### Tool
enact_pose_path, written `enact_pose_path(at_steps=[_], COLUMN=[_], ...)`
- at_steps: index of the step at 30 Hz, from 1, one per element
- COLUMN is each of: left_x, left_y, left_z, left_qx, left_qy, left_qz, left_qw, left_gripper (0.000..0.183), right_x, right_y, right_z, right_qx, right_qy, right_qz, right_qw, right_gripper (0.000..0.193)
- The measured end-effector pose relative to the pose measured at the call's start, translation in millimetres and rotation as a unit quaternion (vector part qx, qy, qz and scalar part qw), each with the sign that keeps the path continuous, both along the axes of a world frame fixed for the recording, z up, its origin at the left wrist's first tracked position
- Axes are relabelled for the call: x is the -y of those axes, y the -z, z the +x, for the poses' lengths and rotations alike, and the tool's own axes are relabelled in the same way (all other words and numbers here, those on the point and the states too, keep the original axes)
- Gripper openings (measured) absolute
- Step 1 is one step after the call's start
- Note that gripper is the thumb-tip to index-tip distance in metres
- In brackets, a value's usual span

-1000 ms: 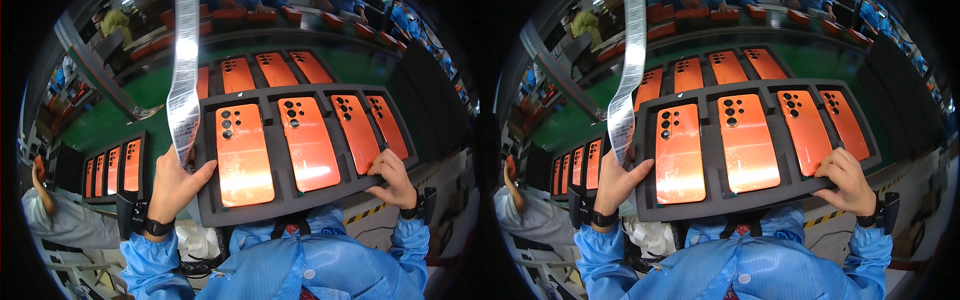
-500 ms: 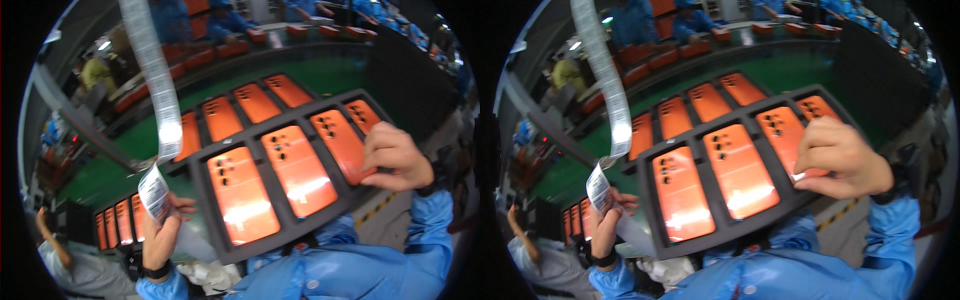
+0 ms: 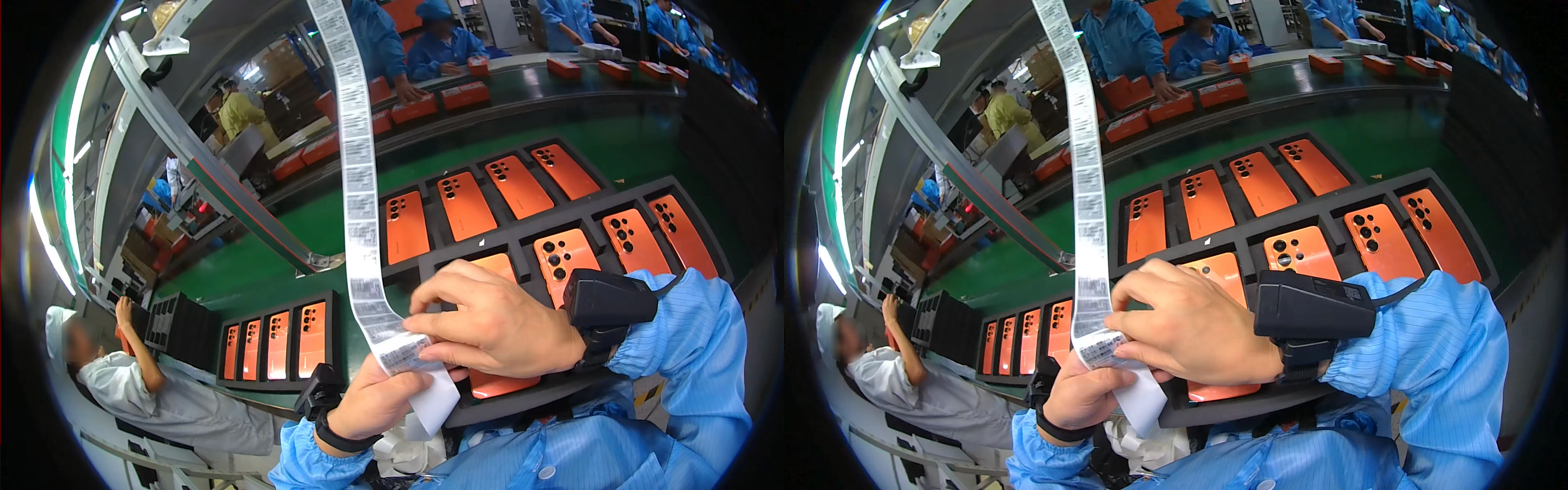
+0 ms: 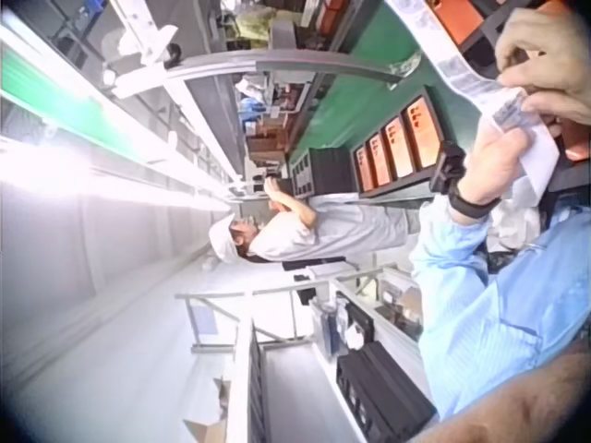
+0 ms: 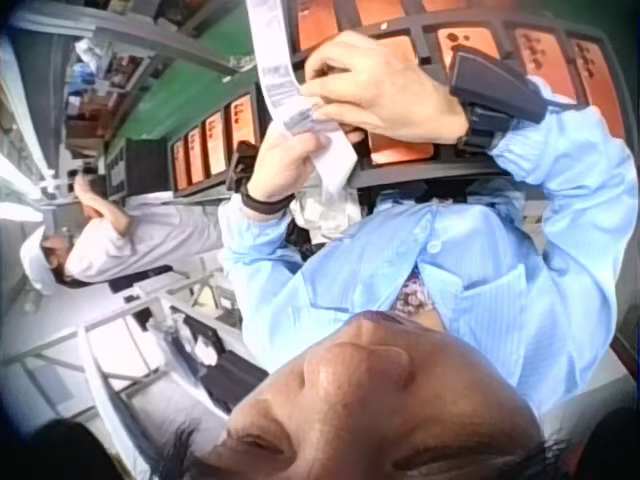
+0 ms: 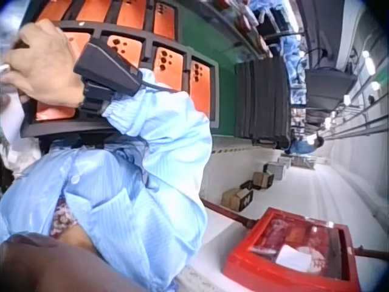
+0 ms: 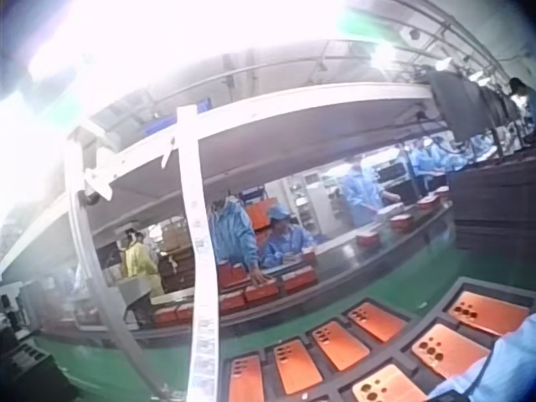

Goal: Applying stickers and labels to the back of smartphones on an electronics assembly line.

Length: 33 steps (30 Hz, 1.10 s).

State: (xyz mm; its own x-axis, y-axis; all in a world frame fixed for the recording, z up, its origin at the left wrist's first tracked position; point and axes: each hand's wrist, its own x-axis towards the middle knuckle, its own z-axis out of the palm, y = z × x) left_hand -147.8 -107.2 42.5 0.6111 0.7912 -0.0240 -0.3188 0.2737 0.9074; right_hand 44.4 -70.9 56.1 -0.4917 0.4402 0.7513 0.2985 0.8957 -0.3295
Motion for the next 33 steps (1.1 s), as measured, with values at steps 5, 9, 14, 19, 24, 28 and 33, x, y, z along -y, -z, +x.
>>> enact_pose_path(at_steps=[5,9,14,19,24,28,33], left_x=[-4,-5,-8,-9,-10,-10,-6], left_y=[-2,-2,7,5,-8,-4,1], left_z=[11,20,23,32,36,36,42], left_qx=[0.035,0.076,0.02,0.085,0.161,0.082,0.054], left_qy=[0.008,-0.048,-0.128,-0.143,-0.127,-0.163,-0.183], left_qz=[-0.06,-0.126,-0.122,-0.171,-0.165,-0.132,-0.079], left_qw=[0.998,0.988,0.984,0.971,0.965,0.974,0.978], left_gripper=[0.044,0.042,0.039,0.037,0.036,0.039,0.04], right_x=[-6,-8,-5,-9,-7,-3,-4], right_y=[9,11,13,18,22,14,17], right_z=[4,6,3,4,3,1,1], right_qx=[-0.04,-0.033,-0.024,0.021,0.035,-0.01,-0.014], right_qy=[-0.064,-0.053,-0.015,0.026,0.041,0.047,0.041], right_qz=[-0.093,-0.086,-0.071,0.04,0.051,-0.026,-0.037], right_qw=[0.993,0.994,0.997,0.999,0.997,0.998,0.998], right_gripper=[0.018,0.015,0.014,0.023,0.026,0.03,0.029])
